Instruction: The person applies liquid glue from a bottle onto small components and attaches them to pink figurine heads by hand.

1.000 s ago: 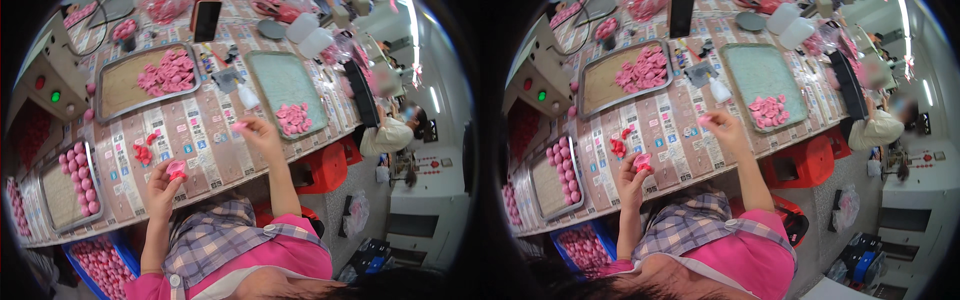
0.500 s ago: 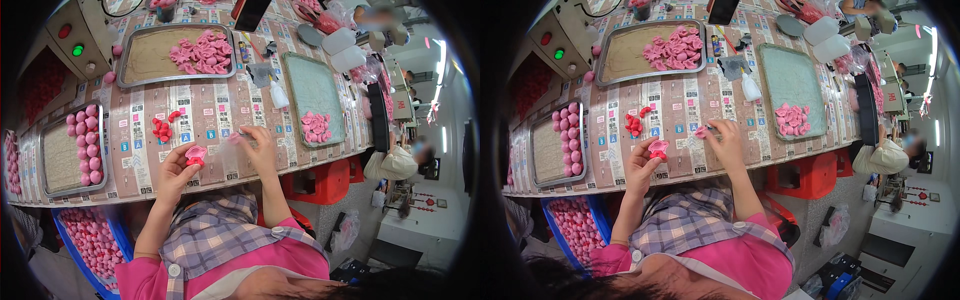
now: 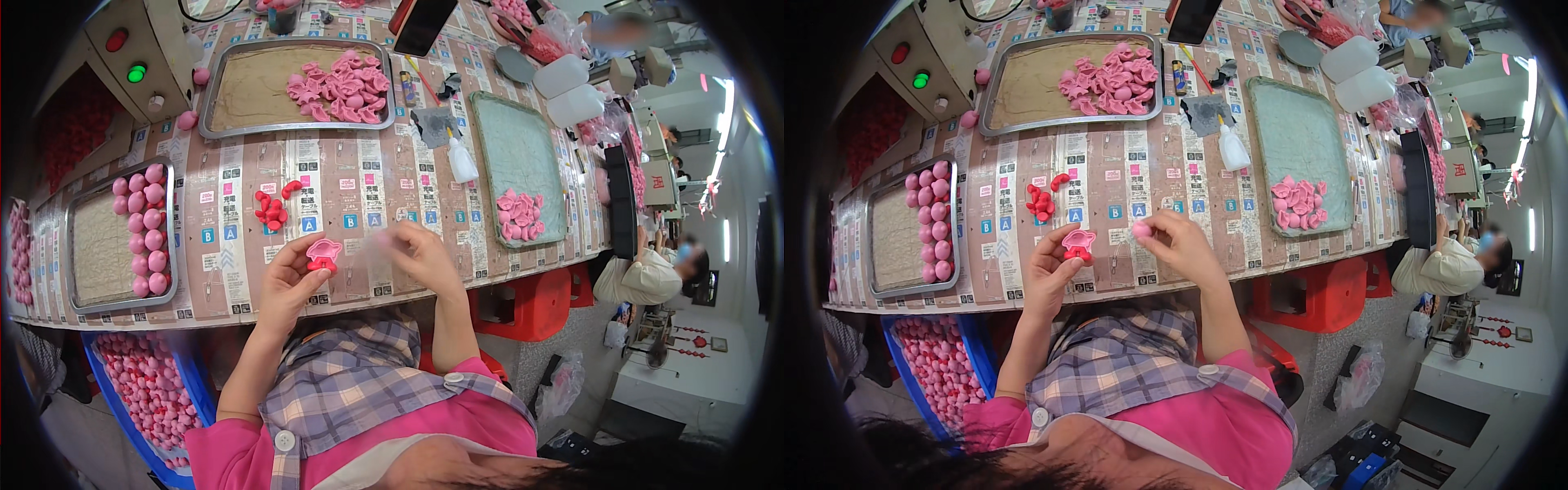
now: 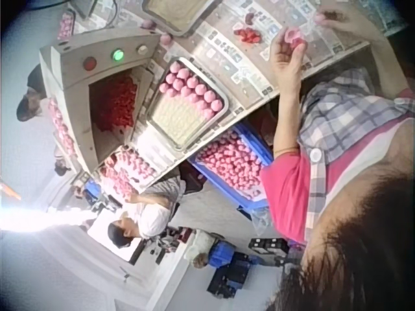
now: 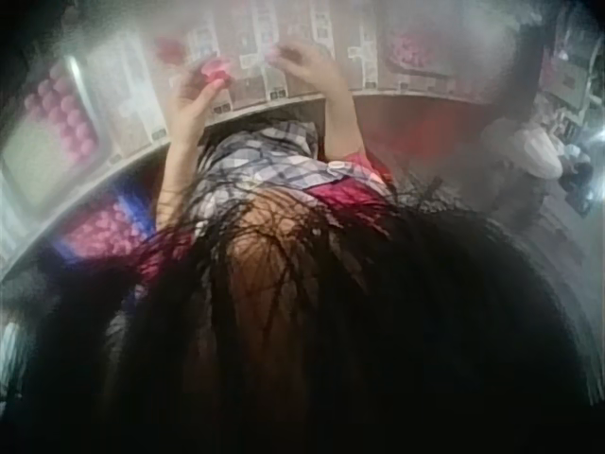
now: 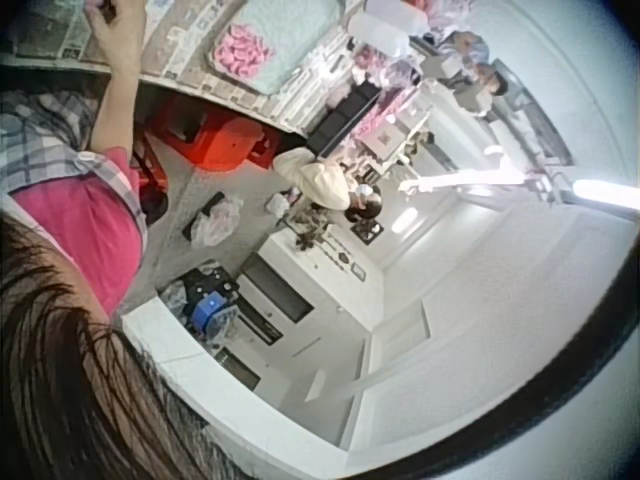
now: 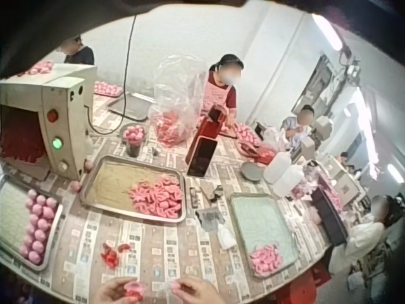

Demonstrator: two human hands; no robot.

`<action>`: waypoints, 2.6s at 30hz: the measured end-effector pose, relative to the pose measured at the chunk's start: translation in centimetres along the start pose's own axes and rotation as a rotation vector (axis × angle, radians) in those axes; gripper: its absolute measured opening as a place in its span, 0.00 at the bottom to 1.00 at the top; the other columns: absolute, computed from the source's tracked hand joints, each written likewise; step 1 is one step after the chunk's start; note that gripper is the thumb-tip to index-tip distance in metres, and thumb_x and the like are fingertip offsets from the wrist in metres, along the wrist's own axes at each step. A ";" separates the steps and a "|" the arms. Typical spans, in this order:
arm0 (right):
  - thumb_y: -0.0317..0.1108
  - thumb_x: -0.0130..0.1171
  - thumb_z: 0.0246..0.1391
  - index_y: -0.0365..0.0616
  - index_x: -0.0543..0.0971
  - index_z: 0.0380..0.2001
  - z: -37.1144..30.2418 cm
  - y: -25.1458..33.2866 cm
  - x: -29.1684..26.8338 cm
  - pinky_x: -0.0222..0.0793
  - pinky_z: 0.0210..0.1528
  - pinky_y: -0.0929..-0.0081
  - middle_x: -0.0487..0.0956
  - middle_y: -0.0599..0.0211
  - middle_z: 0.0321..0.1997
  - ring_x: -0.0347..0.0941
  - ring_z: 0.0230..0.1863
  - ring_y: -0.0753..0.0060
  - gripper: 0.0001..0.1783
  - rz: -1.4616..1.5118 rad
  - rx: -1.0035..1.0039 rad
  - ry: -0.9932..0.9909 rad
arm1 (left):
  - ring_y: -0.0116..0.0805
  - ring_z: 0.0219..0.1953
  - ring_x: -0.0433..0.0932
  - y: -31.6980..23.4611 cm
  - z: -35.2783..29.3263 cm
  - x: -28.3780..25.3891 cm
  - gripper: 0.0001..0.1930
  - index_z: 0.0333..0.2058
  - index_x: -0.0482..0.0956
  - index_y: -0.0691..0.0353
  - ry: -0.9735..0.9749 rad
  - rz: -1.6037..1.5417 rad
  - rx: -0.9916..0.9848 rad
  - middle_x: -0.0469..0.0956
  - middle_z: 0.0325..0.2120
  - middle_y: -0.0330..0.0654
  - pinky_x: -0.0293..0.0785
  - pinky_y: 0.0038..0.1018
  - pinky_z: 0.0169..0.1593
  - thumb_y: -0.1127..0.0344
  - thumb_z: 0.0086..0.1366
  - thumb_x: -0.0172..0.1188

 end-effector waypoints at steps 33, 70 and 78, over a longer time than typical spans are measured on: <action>0.32 0.65 0.34 0.41 0.76 0.33 -0.1 5.7 0.9 0.65 0.37 0.76 0.73 0.65 0.32 0.68 0.35 0.70 0.18 0.055 -0.329 -0.022 | 0.25 0.38 0.73 0.8 -0.1 0.4 0.21 0.47 0.67 0.65 0.148 0.066 -0.007 0.74 0.37 0.40 0.70 0.20 0.40 0.78 0.53 0.56; 0.30 0.65 0.36 0.40 0.73 0.38 -1.0 3.1 3.8 0.63 0.44 0.76 0.74 0.66 0.37 0.70 0.39 0.73 0.22 0.371 -0.140 -0.123 | 0.38 0.31 0.73 -2.1 0.0 1.4 0.15 0.36 0.74 0.66 0.101 0.781 0.443 0.74 0.29 0.45 0.67 0.29 0.36 0.69 0.48 0.61; 0.29 0.65 0.36 0.40 0.73 0.39 -0.9 2.3 5.1 0.58 0.50 0.74 0.71 0.64 0.42 0.65 0.47 0.71 0.22 0.664 -0.132 0.049 | 0.34 0.40 0.70 0.1 0.0 -0.2 0.16 0.41 0.74 0.64 0.189 0.306 0.285 0.73 0.36 0.45 0.63 0.27 0.45 0.69 0.52 0.59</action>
Point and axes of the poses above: each hand's wrist, its own z-axis towards the middle knuckle, its own x-axis out of the palm, y = z × x, the point moved 4 cm from there along z, towards the middle knuckle
